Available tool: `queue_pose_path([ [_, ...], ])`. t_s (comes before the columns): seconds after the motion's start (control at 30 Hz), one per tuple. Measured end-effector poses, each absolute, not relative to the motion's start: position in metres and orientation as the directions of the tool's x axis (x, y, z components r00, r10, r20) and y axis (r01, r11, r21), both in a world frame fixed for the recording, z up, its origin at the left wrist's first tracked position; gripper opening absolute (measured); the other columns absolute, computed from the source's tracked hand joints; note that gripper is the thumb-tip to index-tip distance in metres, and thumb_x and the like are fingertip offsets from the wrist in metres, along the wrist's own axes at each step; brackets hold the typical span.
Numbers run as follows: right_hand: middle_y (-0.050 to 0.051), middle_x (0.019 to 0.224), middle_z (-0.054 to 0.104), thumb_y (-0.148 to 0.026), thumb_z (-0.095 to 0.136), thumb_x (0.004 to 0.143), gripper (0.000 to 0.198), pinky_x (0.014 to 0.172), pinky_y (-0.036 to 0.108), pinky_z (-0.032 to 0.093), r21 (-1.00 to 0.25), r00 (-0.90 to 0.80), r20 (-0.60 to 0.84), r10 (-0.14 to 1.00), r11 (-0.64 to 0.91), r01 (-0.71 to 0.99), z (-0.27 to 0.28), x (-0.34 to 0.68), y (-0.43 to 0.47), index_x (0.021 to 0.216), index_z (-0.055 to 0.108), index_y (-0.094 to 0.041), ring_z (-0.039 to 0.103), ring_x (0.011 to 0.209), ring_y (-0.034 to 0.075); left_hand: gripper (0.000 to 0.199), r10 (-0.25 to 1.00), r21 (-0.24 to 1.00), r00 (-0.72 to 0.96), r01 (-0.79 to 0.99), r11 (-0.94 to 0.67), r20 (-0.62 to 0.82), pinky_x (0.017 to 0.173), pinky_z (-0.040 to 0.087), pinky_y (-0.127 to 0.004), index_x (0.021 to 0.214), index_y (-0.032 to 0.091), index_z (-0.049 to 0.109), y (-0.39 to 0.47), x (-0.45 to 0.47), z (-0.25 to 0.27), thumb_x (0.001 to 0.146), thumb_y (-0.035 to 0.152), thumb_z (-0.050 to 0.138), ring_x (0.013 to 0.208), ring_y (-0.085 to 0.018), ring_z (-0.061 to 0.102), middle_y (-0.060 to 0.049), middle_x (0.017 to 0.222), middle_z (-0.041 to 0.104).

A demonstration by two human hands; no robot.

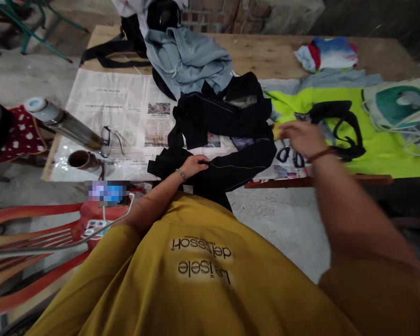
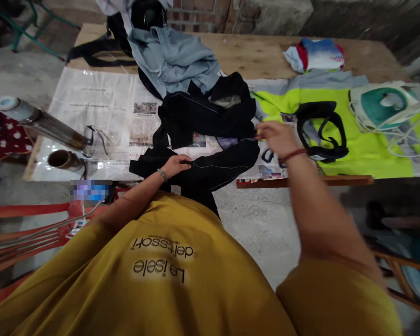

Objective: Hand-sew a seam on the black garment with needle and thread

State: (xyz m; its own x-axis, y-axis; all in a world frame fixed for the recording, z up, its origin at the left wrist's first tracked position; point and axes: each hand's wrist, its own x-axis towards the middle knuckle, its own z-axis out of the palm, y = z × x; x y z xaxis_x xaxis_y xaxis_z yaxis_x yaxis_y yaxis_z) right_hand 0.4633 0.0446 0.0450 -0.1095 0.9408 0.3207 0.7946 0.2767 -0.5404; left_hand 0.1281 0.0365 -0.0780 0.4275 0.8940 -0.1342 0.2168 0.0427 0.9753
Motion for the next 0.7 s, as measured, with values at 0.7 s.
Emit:
queue_pose_path([
  [0.7, 0.007, 0.084, 0.06, -0.024, 0.051, 0.08, 0.007, 0.082, 0.035, 0.046, -0.619, -0.116, 0.316, 0.942, 0.298, 0.727, -0.067, 0.339, 0.013, 0.077, 0.056, -0.021, 0.055, 0.085, 0.021, 0.021, 0.769, 0.549, 0.64, 0.642, -0.535, 0.001, 0.085, 0.05, -0.029, 0.095, 0.021, 0.072, 0.049, 0.077, -0.055, 0.078, 0.029, 0.062, 0.091, -0.019, 0.064, -0.004, 0.096, 0.07],
])
